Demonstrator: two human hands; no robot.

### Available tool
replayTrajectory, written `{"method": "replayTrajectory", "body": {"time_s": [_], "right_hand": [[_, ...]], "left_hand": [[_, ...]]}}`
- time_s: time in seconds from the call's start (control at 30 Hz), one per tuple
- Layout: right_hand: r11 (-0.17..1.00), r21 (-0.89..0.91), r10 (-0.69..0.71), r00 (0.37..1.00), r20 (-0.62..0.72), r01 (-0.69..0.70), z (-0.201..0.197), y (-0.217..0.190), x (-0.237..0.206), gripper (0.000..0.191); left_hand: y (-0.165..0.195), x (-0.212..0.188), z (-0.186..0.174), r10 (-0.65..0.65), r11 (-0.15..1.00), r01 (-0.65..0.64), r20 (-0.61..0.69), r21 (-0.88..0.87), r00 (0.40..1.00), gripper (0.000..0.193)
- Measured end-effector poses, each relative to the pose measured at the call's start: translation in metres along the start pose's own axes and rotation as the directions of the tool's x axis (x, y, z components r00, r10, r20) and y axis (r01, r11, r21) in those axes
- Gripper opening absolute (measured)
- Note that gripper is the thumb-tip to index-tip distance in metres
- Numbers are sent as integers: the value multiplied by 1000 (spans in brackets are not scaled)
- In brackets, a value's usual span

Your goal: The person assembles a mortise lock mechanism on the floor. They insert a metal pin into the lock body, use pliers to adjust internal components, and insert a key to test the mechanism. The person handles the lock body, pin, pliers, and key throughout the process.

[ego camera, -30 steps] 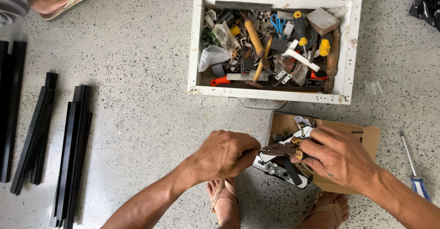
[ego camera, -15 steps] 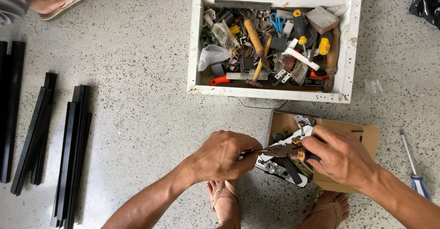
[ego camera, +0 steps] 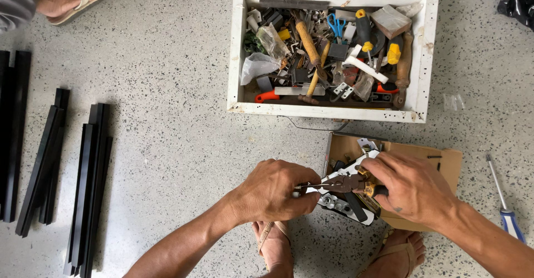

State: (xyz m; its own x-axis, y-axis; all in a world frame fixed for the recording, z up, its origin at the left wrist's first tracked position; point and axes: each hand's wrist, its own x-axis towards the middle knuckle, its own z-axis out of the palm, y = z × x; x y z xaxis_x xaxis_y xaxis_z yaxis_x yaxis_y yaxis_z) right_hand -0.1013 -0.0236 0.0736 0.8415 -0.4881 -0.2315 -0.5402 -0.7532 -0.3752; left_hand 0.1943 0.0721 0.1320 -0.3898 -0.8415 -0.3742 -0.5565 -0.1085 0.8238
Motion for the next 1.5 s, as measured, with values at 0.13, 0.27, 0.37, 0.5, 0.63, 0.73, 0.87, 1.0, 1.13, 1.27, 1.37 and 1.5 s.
{"method": "replayTrajectory", "body": {"time_s": [0.13,0.27,0.37,0.5,0.63,0.73,0.87,1.0,1.13,1.27,1.37,1.5], "right_hand": [[999,-18,-37,999,-34,36,12,7,-4,75],[1000,-8,-10,1000,1,10,26,18,-6,76],[997,-66,-49,999,-1,49,40,26,-3,77],[998,-17,-53,998,-21,53,49,32,-3,77],[997,67,-33,999,20,31,43,30,-6,75],[997,79,-14,998,57,9,36,26,-7,75],[998,68,-18,996,85,12,32,22,-6,72],[993,114,-42,996,75,33,31,19,-5,74],[994,108,-43,996,80,34,23,13,-4,76],[993,111,-39,995,91,29,9,3,-1,75],[993,111,-53,997,64,46,2,-2,2,77],[995,95,-21,994,110,11,-1,-6,3,73]], "left_hand": [[-3,1,5,99,995,-97,-48,33,994,19],[-10,5,10,145,988,-143,-45,56,988,20],[-16,9,11,170,983,-167,-21,78,985,22],[-22,13,16,193,980,-193,22,45,981,23],[-26,15,23,175,984,-178,86,31,981,25],[-29,14,28,193,980,-196,91,32,977,25],[-35,16,39,243,970,-241,105,-31,964,24],[-43,16,47,288,958,-285,103,-46,952,26],[-47,17,52,287,958,-286,83,-24,954,27],[-46,17,54,281,960,-279,67,-31,957,25],[-48,18,54,284,959,-282,71,-32,956,24],[-51,19,57,288,957,-286,66,-43,955,23]]}}
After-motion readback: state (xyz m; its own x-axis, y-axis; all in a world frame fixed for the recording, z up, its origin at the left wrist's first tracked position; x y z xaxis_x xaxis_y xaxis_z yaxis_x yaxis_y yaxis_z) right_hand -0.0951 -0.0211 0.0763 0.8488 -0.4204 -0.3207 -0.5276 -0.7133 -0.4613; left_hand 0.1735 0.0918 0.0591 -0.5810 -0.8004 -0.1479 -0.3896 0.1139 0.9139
